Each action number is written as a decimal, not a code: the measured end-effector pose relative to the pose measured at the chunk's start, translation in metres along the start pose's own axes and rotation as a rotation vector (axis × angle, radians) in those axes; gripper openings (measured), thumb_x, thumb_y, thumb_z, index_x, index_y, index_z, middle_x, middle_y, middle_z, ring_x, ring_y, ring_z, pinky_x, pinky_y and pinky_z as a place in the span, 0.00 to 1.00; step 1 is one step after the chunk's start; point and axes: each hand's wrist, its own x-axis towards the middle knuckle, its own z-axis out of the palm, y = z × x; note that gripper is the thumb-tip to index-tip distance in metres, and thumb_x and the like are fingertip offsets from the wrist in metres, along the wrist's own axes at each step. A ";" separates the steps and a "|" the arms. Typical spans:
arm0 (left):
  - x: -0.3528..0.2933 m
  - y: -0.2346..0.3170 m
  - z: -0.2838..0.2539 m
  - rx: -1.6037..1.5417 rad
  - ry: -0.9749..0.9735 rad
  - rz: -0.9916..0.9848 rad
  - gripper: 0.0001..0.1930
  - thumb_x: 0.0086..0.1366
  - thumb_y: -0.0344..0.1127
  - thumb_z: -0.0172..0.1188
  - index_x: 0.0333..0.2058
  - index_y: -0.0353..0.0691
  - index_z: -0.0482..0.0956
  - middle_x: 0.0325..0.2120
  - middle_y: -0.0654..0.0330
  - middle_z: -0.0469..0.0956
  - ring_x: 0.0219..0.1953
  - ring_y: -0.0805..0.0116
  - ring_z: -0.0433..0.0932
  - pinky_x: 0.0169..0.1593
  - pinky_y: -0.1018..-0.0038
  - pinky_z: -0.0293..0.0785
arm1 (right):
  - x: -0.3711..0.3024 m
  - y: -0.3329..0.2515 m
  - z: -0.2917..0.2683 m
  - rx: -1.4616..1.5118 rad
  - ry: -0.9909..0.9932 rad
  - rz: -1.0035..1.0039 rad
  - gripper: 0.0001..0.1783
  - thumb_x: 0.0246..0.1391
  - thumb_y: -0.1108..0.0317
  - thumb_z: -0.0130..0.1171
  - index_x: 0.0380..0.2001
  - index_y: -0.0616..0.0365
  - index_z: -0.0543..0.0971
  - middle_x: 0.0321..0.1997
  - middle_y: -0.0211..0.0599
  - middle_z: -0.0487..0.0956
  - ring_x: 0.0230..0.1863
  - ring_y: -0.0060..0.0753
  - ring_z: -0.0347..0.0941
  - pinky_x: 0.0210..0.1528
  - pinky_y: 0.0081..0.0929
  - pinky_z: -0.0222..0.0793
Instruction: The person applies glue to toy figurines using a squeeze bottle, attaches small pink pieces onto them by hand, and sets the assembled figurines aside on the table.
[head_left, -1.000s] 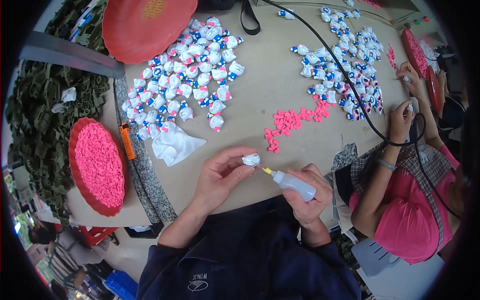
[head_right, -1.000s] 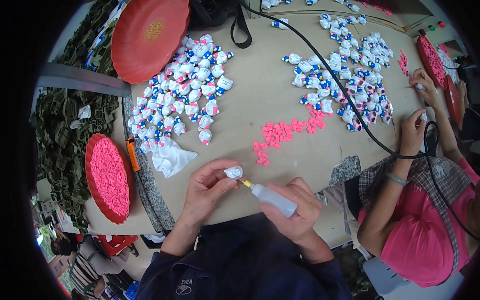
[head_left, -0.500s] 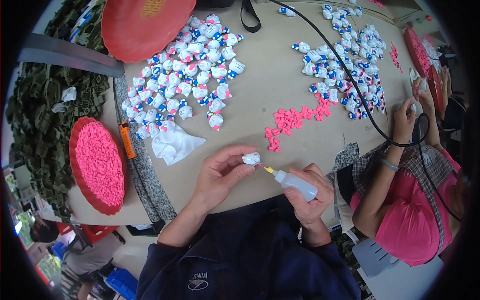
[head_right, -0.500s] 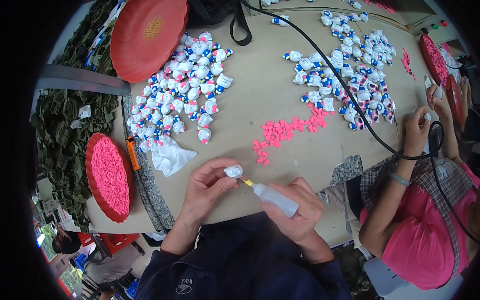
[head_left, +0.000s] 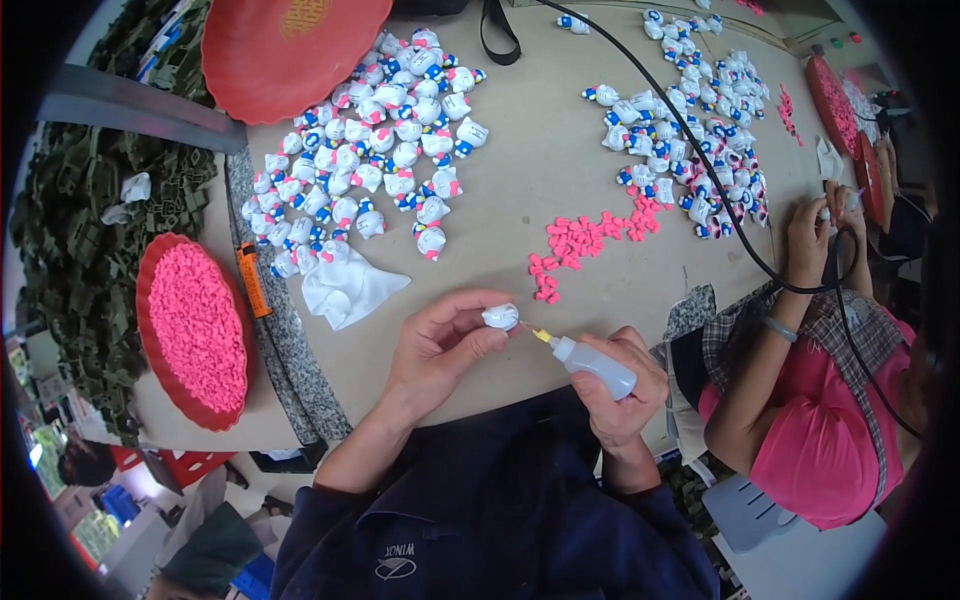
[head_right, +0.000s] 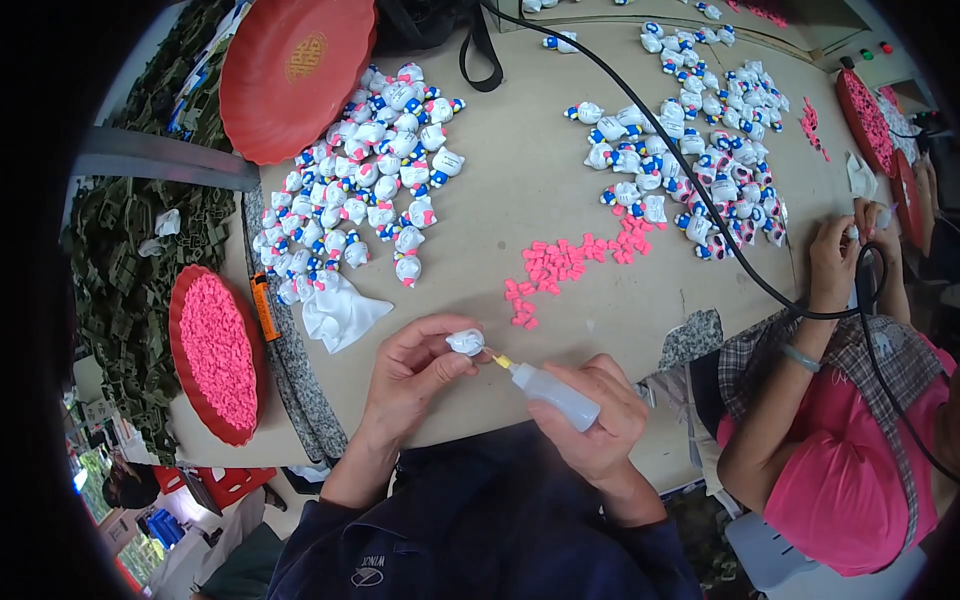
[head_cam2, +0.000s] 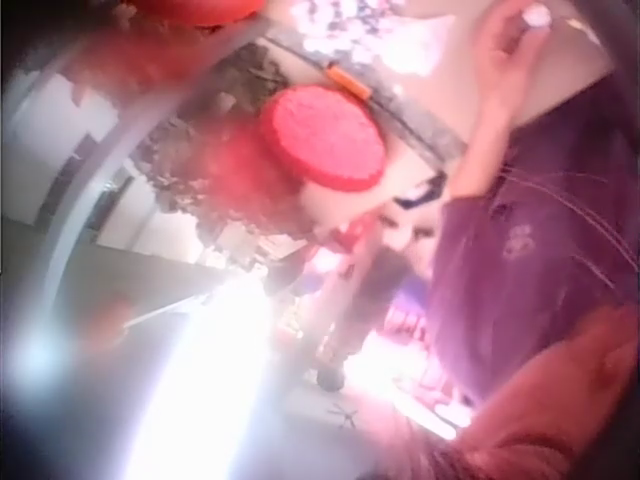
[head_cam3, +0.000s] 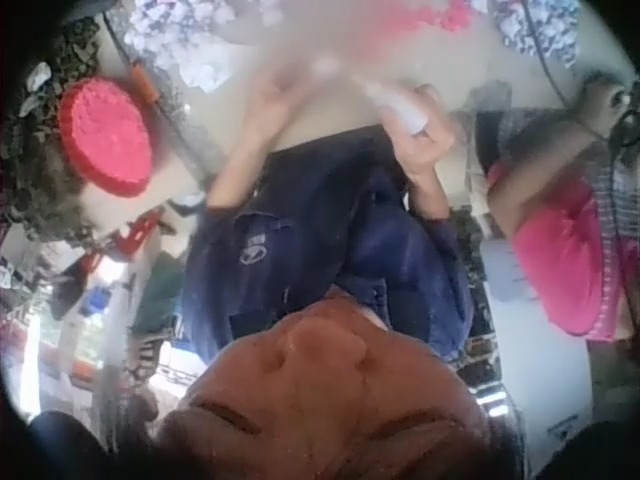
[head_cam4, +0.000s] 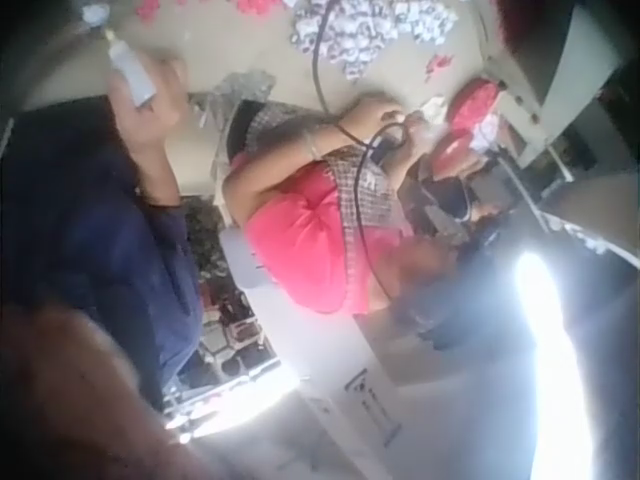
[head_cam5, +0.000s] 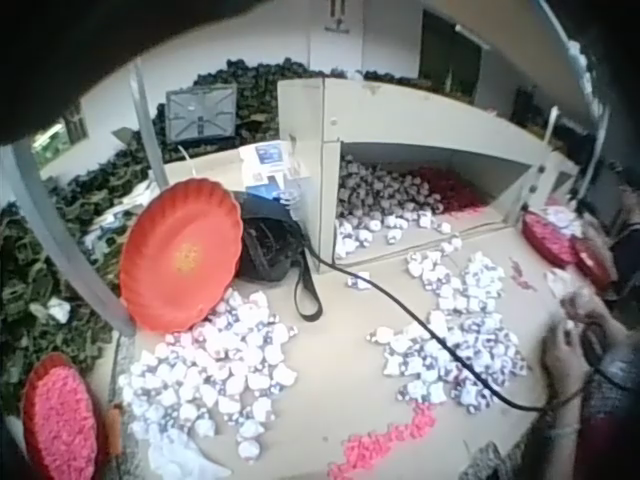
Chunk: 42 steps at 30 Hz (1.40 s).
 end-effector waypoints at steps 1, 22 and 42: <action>0.000 0.000 0.000 -0.008 -0.001 0.001 0.17 0.61 0.22 0.56 0.49 0.34 0.71 0.40 0.58 0.77 0.44 0.69 0.77 0.47 0.76 0.72 | 0.000 0.000 0.000 -0.001 0.004 0.001 0.19 0.32 0.76 0.68 0.34 0.67 0.80 0.24 0.38 0.79 0.21 0.31 0.67 0.24 0.23 0.62; -0.041 -0.007 -0.016 -0.006 0.069 -0.071 0.17 0.60 0.23 0.57 0.49 0.34 0.71 0.39 0.59 0.77 0.40 0.70 0.78 0.42 0.77 0.73 | 0.014 0.004 0.041 -0.184 -0.042 -0.006 0.19 0.37 0.79 0.65 0.38 0.61 0.77 0.37 0.37 0.78 0.40 0.34 0.70 0.41 0.24 0.65; -0.038 -0.008 -0.007 0.012 0.019 -0.096 0.17 0.60 0.22 0.57 0.49 0.34 0.71 0.39 0.58 0.77 0.41 0.68 0.78 0.42 0.78 0.74 | 0.026 0.020 0.009 -0.407 -0.024 0.043 0.07 0.42 0.75 0.63 0.28 0.58 0.79 0.31 0.32 0.77 0.34 0.35 0.69 0.39 0.28 0.62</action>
